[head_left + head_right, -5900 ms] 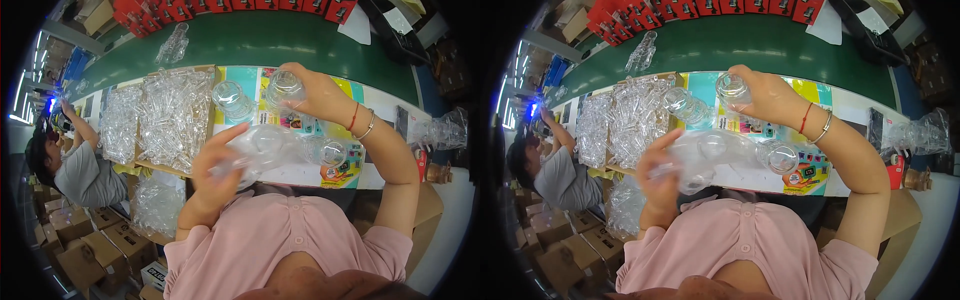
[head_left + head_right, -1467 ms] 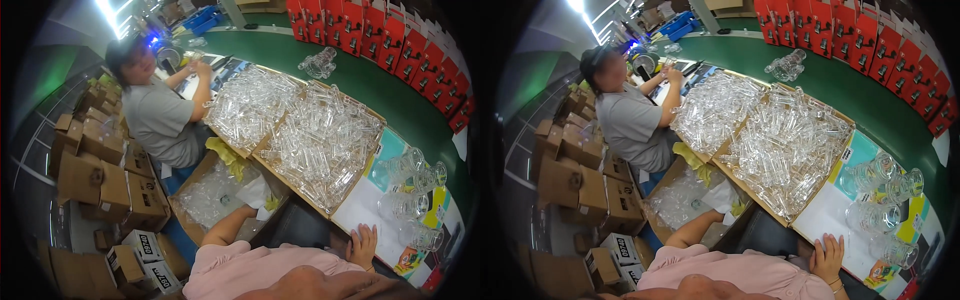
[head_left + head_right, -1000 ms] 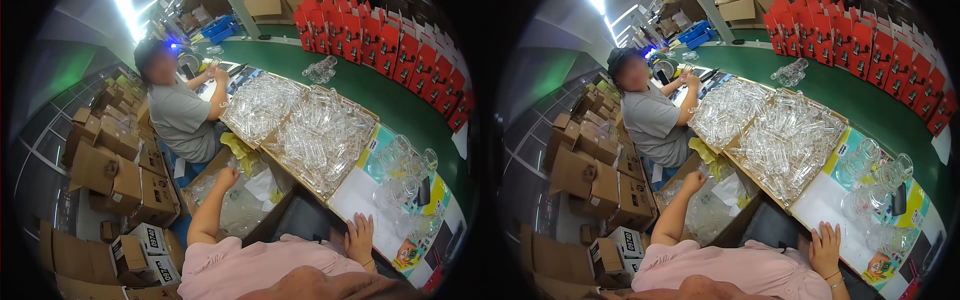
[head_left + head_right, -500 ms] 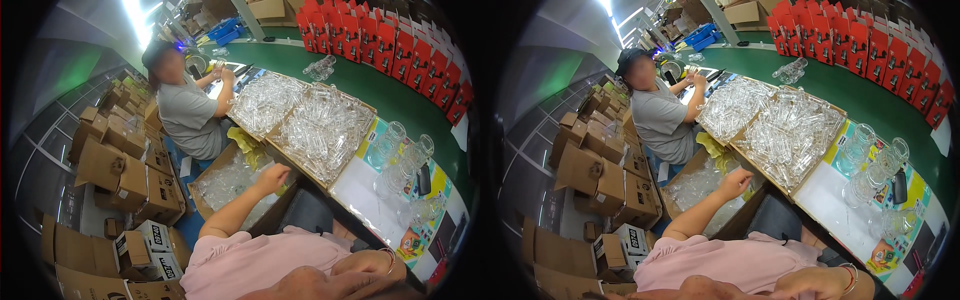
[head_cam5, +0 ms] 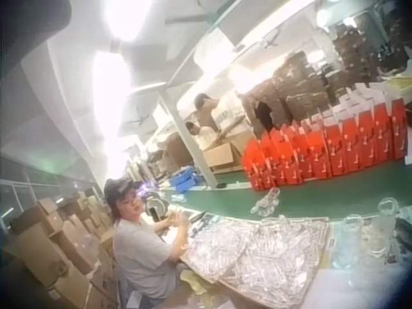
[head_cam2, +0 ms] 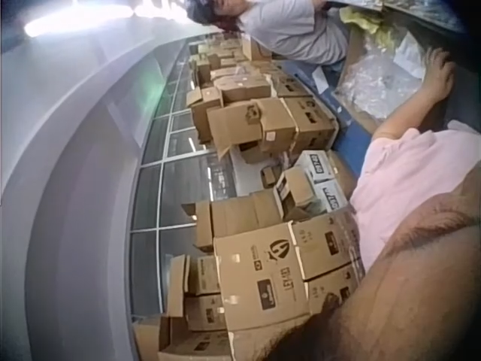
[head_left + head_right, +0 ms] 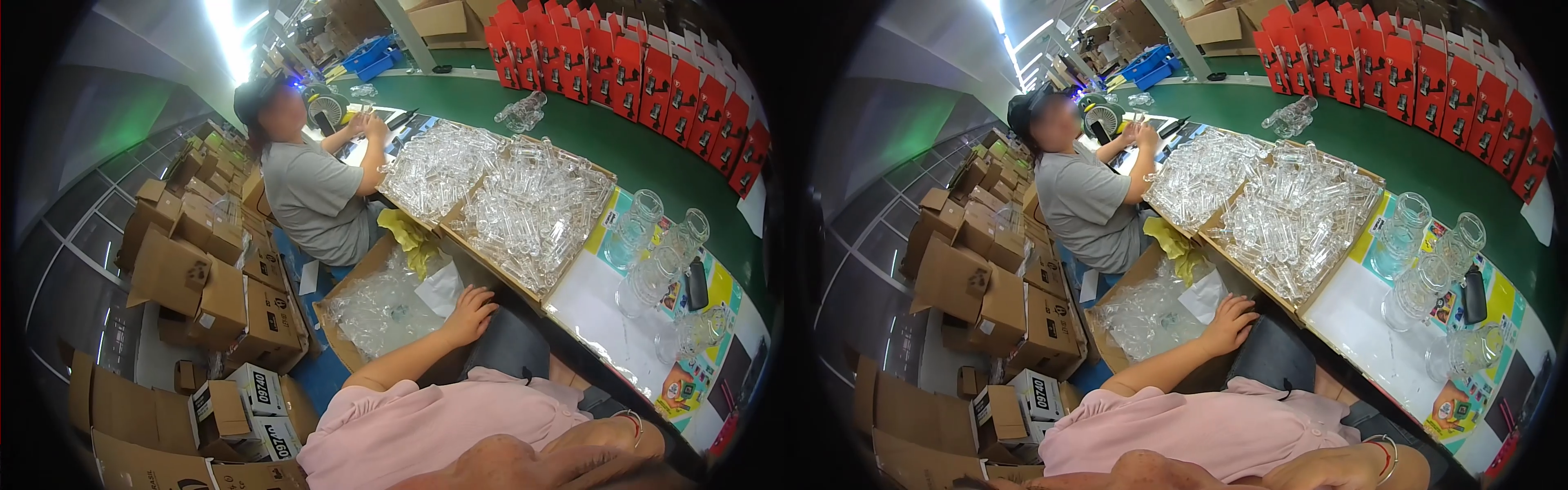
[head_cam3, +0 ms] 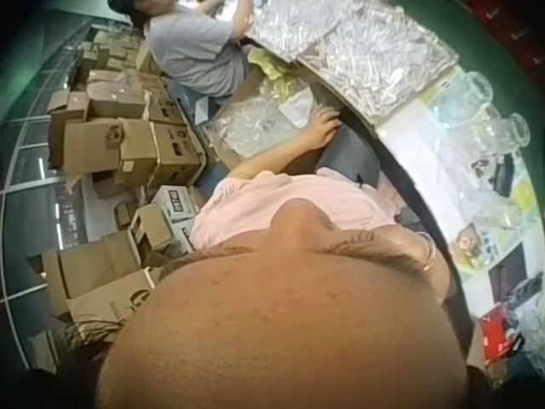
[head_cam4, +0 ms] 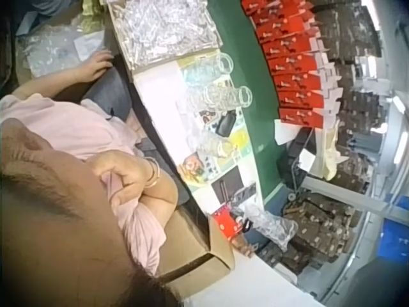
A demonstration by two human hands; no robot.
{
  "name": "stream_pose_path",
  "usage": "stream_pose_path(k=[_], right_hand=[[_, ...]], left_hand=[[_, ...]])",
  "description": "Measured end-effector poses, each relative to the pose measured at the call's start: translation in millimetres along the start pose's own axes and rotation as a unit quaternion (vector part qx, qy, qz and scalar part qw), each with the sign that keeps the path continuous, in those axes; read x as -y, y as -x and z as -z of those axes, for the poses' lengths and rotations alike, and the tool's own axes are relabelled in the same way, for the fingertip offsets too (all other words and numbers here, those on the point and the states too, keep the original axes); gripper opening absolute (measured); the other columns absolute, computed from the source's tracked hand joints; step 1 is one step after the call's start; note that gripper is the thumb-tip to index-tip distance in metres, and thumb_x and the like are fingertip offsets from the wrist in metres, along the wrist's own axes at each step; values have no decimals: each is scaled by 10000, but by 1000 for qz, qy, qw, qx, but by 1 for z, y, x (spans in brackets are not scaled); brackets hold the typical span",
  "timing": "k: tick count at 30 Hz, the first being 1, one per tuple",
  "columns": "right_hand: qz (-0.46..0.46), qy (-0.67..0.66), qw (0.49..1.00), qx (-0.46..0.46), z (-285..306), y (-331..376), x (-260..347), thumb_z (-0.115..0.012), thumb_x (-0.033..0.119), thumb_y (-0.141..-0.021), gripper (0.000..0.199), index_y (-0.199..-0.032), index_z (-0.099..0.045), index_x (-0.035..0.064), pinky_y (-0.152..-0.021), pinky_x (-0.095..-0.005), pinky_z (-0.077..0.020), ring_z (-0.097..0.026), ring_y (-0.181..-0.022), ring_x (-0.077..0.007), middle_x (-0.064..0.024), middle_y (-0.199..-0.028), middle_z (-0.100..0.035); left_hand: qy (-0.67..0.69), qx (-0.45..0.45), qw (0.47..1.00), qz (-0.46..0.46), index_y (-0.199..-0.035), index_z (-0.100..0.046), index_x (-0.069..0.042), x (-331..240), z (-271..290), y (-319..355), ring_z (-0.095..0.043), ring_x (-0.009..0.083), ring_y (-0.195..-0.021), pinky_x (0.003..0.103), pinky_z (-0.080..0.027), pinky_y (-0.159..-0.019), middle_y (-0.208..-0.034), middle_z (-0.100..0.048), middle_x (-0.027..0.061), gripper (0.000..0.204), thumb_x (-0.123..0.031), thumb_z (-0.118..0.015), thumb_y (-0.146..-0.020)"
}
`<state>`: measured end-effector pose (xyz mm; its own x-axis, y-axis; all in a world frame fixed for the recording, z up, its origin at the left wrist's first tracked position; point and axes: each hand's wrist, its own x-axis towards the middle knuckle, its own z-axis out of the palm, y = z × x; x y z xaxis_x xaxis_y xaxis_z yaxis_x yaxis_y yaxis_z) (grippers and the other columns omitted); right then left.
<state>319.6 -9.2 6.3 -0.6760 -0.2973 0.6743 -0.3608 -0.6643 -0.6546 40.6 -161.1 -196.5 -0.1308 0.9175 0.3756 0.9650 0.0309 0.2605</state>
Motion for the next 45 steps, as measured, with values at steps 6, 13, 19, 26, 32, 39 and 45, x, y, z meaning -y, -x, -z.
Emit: stream_pose_path(k=[6,13,19,26,32,39,45], right_hand=[[11,-11,1000,-9,-10,1,-6,-698,271,-732,483,-1057,-488,-17,-757,-375,-437,-556,-872,-286,-152,-972,-560],[-396,262,812,339,2,-55,32,-674,258,-743,455,-1054,-487,-15,-774,-403,-432,-553,-880,-309,-152,-983,-556],[-256,294,876,283,-9,-45,15,-616,205,-765,343,-1004,-508,-17,-750,-389,-444,-561,-842,-298,-153,-955,-565],[-87,306,924,213,3,-17,-9,-548,144,-792,224,-945,-534,-19,-723,-373,-458,-569,-797,-286,-155,-923,-575],[20,288,954,81,-16,30,-19,-490,91,-814,152,-894,-556,-20,-700,-360,-470,-577,-759,-275,-156,-896,-584],[116,395,911,9,-21,34,2,-451,62,-825,150,-838,-577,-19,-680,-351,-486,-585,-723,-261,-152,-873,-595],[100,499,861,2,-18,47,6,-482,69,-796,130,-800,-583,-12,-682,-360,-497,-587,-703,-254,-140,-857,-599]], left_hand=[[-22,-34,984,171,-1201,-410,-89,21,-22,28,-364,346,-1138,462,-305,-956,-1194,-407,178,585,-58,-614,-653],[36,32,979,197,-1253,-336,-45,32,-34,33,-455,370,-1009,411,-386,-876,-1112,-449,207,650,-53,-603,-660],[43,48,978,199,-1157,-419,-14,31,-40,30,-493,358,-944,409,-410,-828,-988,-523,203,516,-66,-587,-672],[69,71,963,252,-1154,-420,-12,29,-40,33,-493,369,-956,416,-409,-829,-1028,-520,215,506,-79,-586,-680],[53,-100,973,201,-1225,-356,11,29,-29,30,-419,359,-1095,368,-331,-953,-1181,-425,216,567,-113,-614,-735],[-23,-302,941,149,-1163,-408,-5,39,33,-41,-440,300,-982,387,-336,-890,-1071,-435,172,475,-85,-607,-740],[-95,-249,943,200,-984,-550,-15,60,75,-127,-421,337,-957,414,-339,-847,-994,-445,181,299,-180,-619,-744]])
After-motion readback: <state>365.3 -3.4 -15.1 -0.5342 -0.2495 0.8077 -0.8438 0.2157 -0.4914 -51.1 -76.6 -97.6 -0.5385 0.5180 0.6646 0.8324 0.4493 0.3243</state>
